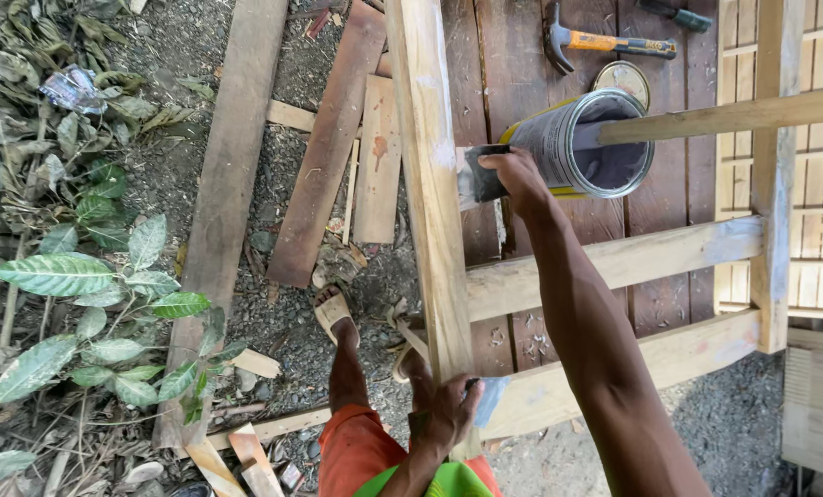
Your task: The person scoops wood filler from a can using a putty knife and applies it to the joints and surfaces of a wooden frame. They spread the filler along the edges and corners to smooth the wood.
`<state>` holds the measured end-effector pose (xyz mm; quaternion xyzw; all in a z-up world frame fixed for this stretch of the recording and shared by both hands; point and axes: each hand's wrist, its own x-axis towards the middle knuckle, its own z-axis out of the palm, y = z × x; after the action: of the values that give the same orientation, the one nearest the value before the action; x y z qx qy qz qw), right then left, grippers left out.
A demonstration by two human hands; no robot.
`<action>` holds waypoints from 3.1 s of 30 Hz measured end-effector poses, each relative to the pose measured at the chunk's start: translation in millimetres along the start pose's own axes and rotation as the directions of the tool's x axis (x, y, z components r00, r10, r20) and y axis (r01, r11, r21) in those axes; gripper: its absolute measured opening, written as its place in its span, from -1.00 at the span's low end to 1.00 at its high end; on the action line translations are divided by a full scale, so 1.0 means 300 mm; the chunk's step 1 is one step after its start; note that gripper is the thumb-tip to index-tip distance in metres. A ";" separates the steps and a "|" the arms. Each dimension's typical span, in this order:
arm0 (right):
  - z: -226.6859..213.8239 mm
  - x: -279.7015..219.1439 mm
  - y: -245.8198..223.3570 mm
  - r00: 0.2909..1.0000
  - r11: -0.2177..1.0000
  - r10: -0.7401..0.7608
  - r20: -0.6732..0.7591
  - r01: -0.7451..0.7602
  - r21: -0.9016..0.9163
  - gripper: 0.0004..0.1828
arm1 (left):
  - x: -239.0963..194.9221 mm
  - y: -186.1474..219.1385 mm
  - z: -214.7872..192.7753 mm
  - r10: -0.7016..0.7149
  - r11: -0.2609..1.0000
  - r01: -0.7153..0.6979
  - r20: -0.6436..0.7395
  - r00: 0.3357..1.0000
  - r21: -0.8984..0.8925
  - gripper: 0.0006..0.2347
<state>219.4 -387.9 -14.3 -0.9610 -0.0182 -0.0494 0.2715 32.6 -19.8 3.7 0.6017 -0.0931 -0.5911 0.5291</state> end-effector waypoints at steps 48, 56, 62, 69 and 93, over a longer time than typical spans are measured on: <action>-0.017 -0.088 -0.698 0.876 0.753 0.459 0.151 -0.473 0.457 -0.68 | 0.051 -0.122 0.007 -0.025 0.869 0.009 -0.025 0.999 -0.494 -0.70; -0.222 -0.544 -1.200 0.820 0.942 0.334 -0.464 -0.313 0.125 -0.62 | -0.171 0.298 -0.229 -0.062 0.679 -0.026 -0.093 0.994 -0.734 -0.68; -0.143 -0.730 -1.393 0.884 0.946 0.179 -0.433 -0.276 -0.172 -0.44 | -0.290 0.402 -0.191 -0.035 0.620 -0.085 -0.136 0.990 -0.780 -0.78; -0.042 -0.995 -1.499 0.825 0.893 0.429 -0.367 -0.328 0.306 -0.76 | -0.543 0.474 -0.339 -0.005 0.649 -0.074 -0.101 0.995 -0.757 -0.75; 0.091 0.033 -1.287 0.627 0.376 0.776 -0.077 -0.360 0.854 -0.79 | -0.279 0.959 -1.098 0.092 0.652 -0.158 -0.129 0.987 -0.742 -0.77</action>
<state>207.5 -44.6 164.4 -0.6404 0.3741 -0.1666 0.6497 423.3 93.8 184.6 0.3456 0.1383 -0.5147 0.7723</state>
